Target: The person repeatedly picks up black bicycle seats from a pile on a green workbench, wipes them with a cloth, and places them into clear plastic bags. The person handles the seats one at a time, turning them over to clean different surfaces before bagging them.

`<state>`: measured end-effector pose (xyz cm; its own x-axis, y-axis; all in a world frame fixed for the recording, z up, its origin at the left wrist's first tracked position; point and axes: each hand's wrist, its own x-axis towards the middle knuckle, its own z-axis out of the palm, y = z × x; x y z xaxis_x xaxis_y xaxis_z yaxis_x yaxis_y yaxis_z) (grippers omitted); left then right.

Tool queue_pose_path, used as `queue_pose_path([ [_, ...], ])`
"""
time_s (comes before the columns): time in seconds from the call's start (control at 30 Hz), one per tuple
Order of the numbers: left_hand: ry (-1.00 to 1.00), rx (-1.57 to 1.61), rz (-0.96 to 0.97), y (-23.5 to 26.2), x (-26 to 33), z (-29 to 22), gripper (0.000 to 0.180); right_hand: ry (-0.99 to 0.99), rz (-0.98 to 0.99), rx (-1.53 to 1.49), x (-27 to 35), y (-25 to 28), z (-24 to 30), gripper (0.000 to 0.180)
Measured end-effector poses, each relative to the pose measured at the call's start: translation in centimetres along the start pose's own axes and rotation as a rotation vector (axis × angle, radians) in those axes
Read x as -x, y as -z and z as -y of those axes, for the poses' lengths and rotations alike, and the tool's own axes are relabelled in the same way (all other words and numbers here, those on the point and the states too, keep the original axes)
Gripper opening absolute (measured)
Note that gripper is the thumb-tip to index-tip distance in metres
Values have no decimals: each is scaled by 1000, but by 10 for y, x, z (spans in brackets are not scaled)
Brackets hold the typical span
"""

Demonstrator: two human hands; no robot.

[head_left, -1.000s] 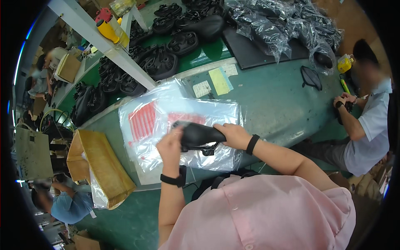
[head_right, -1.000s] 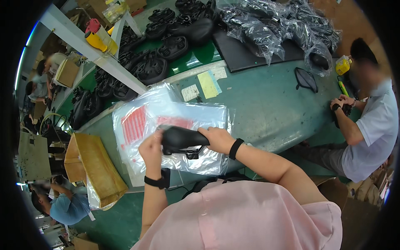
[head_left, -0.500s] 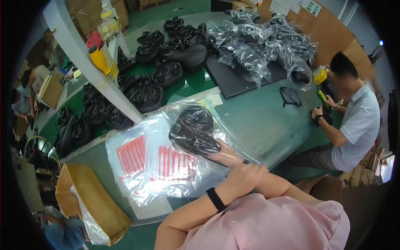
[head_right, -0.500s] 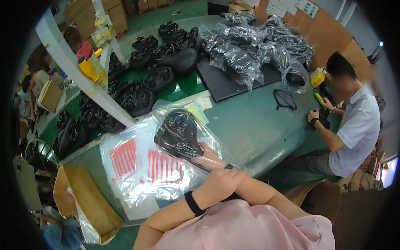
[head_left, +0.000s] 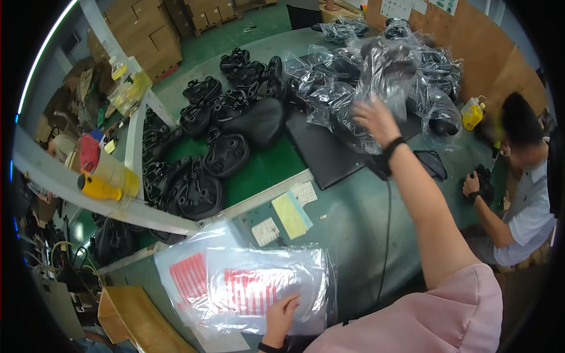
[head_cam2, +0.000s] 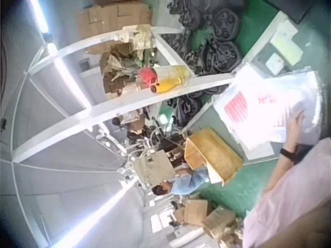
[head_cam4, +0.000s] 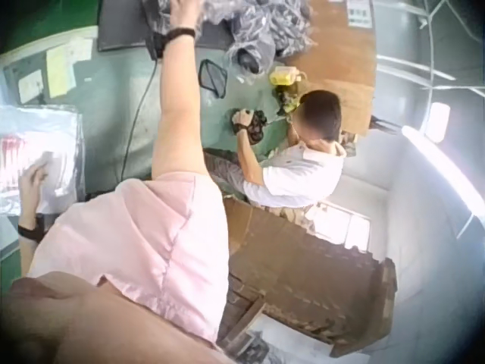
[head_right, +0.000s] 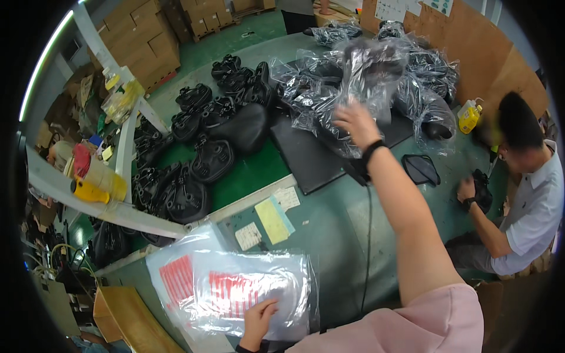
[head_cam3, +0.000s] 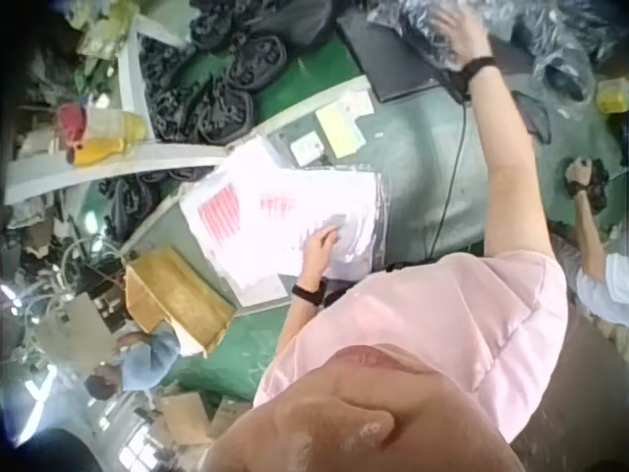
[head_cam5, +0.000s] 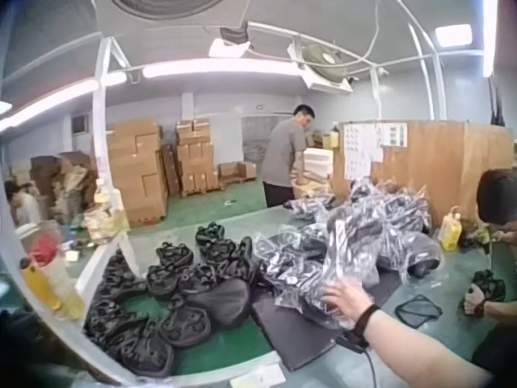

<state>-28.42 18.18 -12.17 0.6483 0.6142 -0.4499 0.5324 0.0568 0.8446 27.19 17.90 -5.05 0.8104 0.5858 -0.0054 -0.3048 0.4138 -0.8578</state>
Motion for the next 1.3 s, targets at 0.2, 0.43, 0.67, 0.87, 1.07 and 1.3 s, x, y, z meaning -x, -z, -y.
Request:
queue_pose_path([
  [0.2,145,-92,-57,-29,16,67,30,-465,176,409,-74,-139,-192,94],
  [0.43,171,-168,-109,-49,48,6,23,-394,-108,73,-78,-157,-213,55],
  [0.67,-88,-43,-484,8,45,-22,33,-202,235,9,55,-70,-112,44],
  [0.87,-89,806,91,78,21,-38,73,-590,346,29,213,-78,-8,60],
  [1.07,-207,529,610,37,77,-77,92,-710,730,276,288,-115,9,60],
  [1.3,-93,462,201,2,102,-62,84,79,641,1094,329,-130,-30,74],
])
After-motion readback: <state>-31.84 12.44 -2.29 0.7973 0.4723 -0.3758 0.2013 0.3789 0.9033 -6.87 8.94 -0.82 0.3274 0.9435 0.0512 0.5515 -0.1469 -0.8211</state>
